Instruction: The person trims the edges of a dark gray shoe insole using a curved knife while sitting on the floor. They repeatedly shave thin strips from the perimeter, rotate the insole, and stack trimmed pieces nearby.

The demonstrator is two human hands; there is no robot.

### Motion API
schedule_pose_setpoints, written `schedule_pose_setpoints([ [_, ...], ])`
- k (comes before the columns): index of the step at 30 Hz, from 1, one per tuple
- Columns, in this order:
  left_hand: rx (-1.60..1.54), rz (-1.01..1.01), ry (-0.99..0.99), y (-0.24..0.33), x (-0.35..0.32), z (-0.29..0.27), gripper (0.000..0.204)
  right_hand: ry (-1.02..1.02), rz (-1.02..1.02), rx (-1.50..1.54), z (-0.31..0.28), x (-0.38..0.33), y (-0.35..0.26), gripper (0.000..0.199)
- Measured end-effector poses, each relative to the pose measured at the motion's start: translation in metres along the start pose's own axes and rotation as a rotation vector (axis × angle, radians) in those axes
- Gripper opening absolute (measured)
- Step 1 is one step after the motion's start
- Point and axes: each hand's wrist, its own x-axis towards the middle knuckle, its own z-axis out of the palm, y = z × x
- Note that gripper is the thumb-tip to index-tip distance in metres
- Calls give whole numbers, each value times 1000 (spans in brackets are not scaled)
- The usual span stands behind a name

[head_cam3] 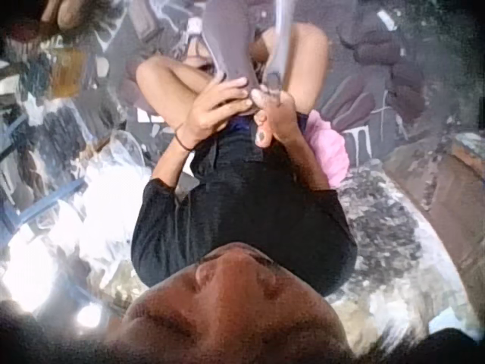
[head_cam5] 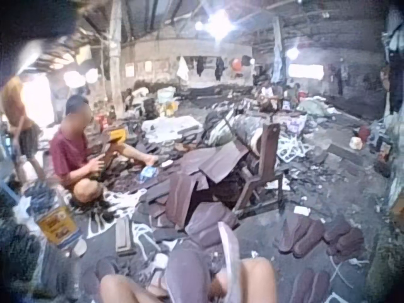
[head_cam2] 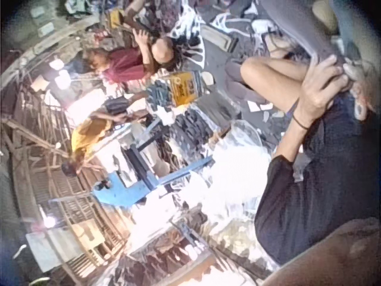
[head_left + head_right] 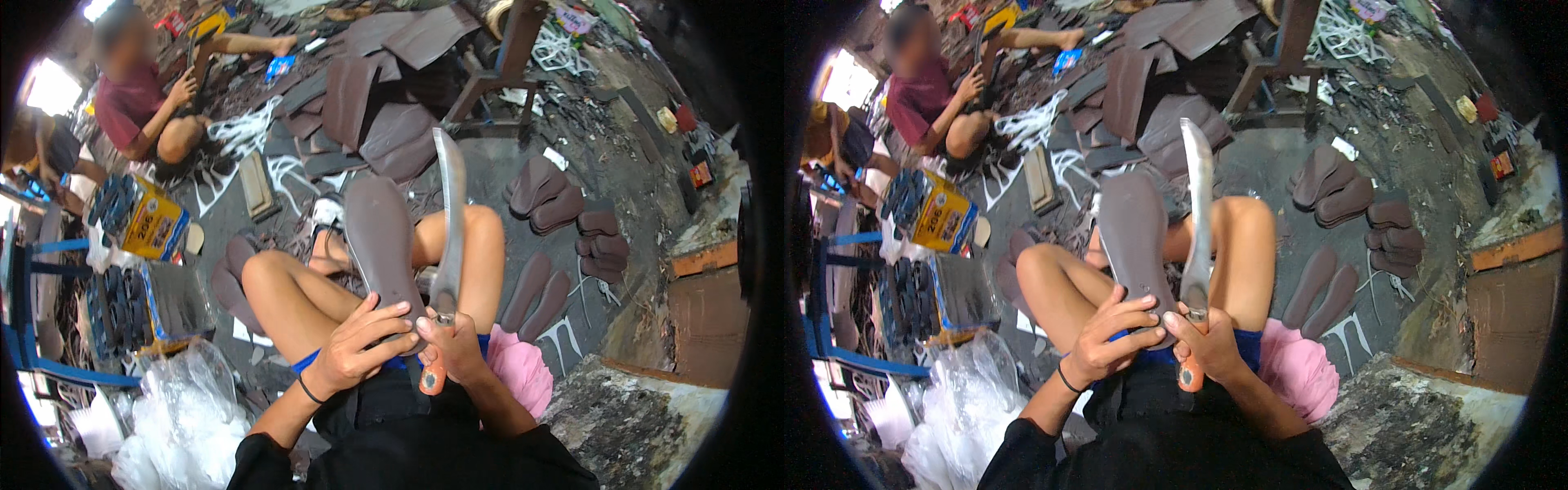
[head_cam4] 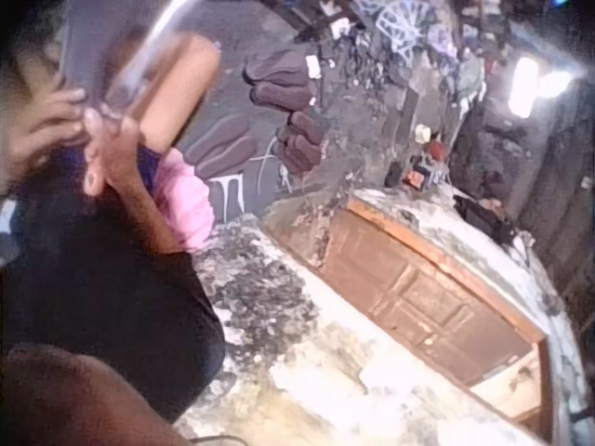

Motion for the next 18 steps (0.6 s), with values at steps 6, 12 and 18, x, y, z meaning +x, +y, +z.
schedule_pose_setpoints([
  [6,-89,-359,255,-30,-2,32,32,172,-228,-120,-43,-4,-7,25],
  [12,-32,-487,130,-129,21,79,31,493,-291,-32,-97,-10,-20,22],
  [18,-46,-506,-118,-221,69,105,55,916,-251,150,-189,-17,13,32],
])
